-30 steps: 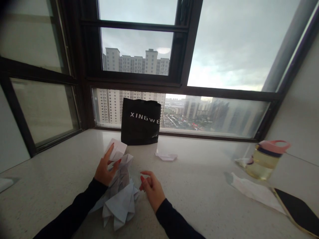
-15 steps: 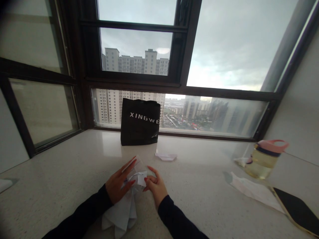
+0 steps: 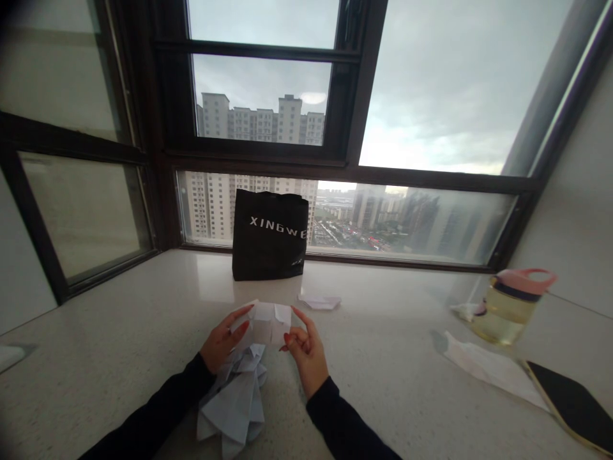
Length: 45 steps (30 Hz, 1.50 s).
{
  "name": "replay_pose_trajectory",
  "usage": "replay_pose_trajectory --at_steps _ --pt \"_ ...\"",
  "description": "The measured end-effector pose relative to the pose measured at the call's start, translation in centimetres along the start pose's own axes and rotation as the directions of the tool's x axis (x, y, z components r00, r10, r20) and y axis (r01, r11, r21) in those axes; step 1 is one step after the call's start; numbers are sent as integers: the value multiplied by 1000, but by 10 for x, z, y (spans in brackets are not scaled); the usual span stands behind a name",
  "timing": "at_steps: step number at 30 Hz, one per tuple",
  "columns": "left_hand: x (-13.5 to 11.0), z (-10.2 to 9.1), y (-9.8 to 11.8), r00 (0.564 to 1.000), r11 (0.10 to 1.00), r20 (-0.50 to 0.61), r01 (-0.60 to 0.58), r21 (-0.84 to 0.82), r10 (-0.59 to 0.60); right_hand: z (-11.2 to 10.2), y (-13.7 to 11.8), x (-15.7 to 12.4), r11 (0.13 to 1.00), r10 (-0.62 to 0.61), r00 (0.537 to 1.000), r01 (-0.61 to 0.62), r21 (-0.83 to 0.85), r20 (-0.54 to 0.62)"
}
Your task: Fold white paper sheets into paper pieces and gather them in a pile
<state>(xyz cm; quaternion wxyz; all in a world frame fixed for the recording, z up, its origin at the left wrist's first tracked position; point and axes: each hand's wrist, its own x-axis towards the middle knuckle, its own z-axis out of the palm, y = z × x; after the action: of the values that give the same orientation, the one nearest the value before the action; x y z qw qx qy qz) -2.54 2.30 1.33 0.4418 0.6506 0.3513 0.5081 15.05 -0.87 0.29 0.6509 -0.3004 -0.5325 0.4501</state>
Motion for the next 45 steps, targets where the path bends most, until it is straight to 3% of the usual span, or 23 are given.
replay_pose_trajectory --at_steps 4,9,12,16,25,30,38,45 --pt "-5 12 3 997 989 65 57 -139 -49 6 -3 -4 999 39 995 -39 0 87" --pt "-8 13 0 998 999 50 -37 28 35 10 -3 -5 992 125 991 -123 -26 56" --pt "-10 13 -4 992 991 105 -83 103 72 8 -1 -4 980 171 985 -170 -102 4" --pt "-12 16 -11 973 990 199 -132 54 119 3 3 -2 965 164 986 -166 -202 -28" --pt "-13 18 -19 969 989 202 -149 21 142 8 1 -6 928 118 992 -123 -351 -36" --pt "-15 21 -16 966 991 223 -124 -54 133 7 3 -7 936 122 992 -123 -330 -25" --pt "-16 20 -9 958 986 236 -164 -17 163 7 2 -5 954 139 990 -141 -265 -30" --pt "-17 21 -7 961 990 250 -100 -97 121 6 2 -4 960 175 983 -181 -214 -49"
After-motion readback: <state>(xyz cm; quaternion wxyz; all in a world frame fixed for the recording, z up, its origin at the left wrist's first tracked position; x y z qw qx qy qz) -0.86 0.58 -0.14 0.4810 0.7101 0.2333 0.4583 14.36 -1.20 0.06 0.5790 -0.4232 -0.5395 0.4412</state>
